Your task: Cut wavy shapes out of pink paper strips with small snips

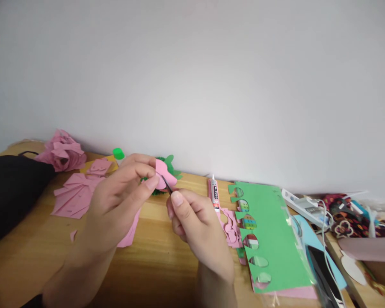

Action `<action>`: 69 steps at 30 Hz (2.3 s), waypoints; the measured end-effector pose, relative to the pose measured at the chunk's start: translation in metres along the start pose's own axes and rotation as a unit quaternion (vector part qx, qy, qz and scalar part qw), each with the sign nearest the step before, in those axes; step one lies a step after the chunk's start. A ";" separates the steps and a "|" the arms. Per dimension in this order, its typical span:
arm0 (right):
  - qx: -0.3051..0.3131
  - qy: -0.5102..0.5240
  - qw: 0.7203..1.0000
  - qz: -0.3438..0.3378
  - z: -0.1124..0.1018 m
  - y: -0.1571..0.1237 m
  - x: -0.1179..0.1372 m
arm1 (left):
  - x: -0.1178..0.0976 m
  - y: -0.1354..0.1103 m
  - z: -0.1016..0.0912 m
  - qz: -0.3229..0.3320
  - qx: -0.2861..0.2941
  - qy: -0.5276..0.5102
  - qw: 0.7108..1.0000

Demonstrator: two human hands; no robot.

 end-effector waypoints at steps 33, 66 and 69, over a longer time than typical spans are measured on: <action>0.021 -0.009 0.999 -0.034 -0.001 0.000 0.003 | -0.003 0.005 -0.006 -0.013 0.074 -0.033 0.997; 0.038 -0.034 0.998 -0.042 -0.007 0.002 0.003 | -0.002 0.009 -0.006 -0.026 0.112 -0.044 0.992; 0.043 -0.026 0.998 -0.045 -0.007 0.000 0.003 | -0.003 0.009 -0.005 -0.024 0.115 -0.044 0.992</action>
Point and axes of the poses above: each hand's wrist, its own y-axis towards the middle knuckle, its own z-axis out of the palm, x = y × z, the point moved 4 cm from there along y, towards the middle knuckle, and after that the axes turned 13 degrees about -y, right-handed, at the moved point
